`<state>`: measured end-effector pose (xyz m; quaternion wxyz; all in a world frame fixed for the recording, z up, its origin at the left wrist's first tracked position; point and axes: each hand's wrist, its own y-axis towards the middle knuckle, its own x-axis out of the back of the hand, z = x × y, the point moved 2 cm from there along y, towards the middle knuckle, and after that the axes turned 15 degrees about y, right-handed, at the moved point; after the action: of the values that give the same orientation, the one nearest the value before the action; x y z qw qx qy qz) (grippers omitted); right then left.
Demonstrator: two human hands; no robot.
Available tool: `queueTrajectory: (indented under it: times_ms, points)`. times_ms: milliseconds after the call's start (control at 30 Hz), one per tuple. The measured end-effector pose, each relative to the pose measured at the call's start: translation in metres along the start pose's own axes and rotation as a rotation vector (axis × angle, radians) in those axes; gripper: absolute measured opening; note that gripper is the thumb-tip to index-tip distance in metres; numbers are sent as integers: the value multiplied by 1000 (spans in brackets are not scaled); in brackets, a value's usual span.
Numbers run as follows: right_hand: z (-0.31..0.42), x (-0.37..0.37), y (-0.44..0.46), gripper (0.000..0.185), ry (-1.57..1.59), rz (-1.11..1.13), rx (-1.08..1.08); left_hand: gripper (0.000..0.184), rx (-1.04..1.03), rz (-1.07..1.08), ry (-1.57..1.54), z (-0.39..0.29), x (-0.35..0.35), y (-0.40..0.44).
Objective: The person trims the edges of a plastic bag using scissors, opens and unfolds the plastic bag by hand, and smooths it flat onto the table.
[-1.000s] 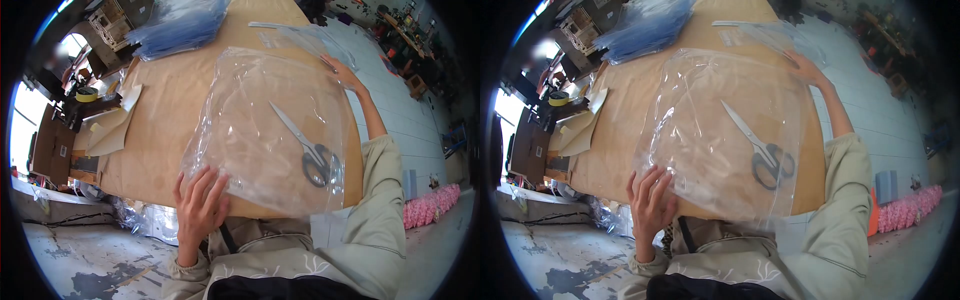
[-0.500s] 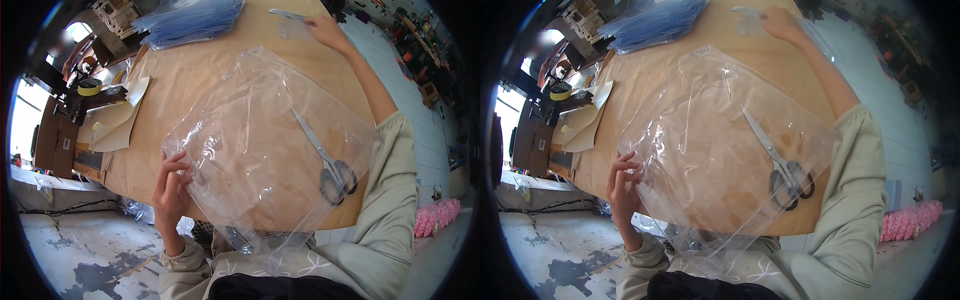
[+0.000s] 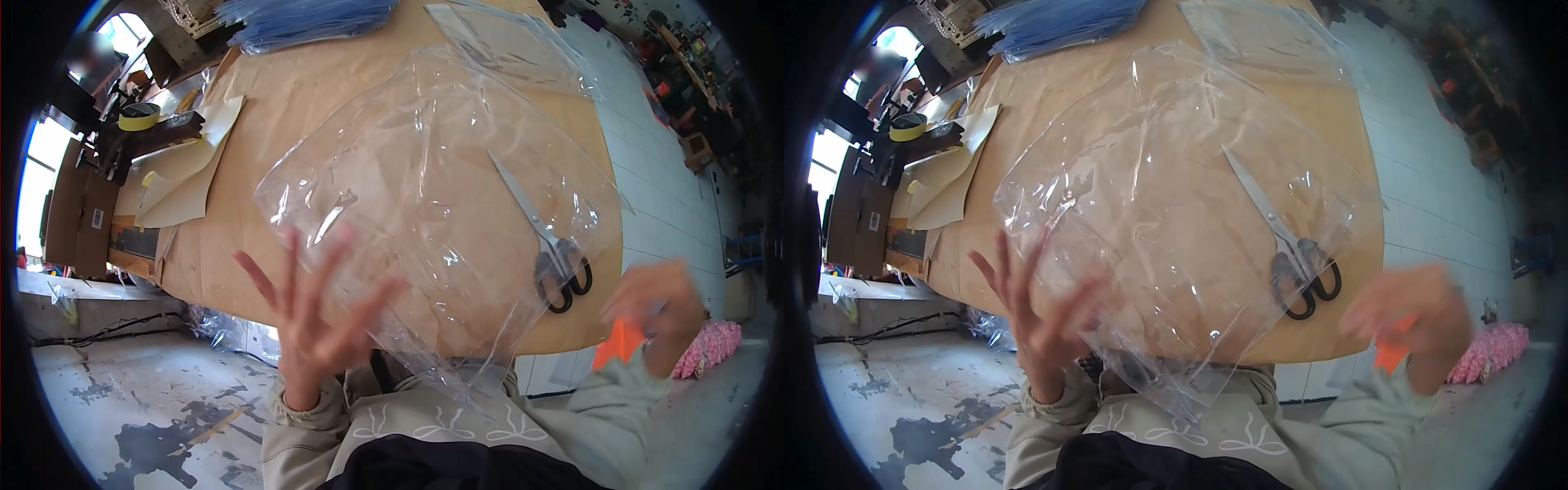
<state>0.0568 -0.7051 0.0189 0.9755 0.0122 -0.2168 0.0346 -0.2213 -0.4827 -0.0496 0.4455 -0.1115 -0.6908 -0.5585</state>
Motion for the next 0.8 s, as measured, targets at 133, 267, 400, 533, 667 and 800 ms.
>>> queueTrajectory:
  times_ms: [133, 267, 400, 533, 667, 800]
  points:
    - [-16, -91, -9, 22, -89, -6, -40, 22, -211, 16, -154, -32, 1, -14]
    - [-9, -113, -4, 31, -514, -237, 125, 23, -245, -103, -343, -47, 3, -9]
    - [-2, -110, 16, 42, -757, -92, 108, 16, -368, -190, -559, -80, 3, 0]
    - [-22, -97, 69, 42, -688, -12, 205, 11, -557, -259, -747, -122, -10, 6]
    - [-50, -82, 139, 45, -802, -217, 349, 10, -567, -234, -607, -124, -10, 19]
    - [-71, -89, 188, 48, -885, -468, 370, 9, -515, -268, -488, -104, -16, 31]
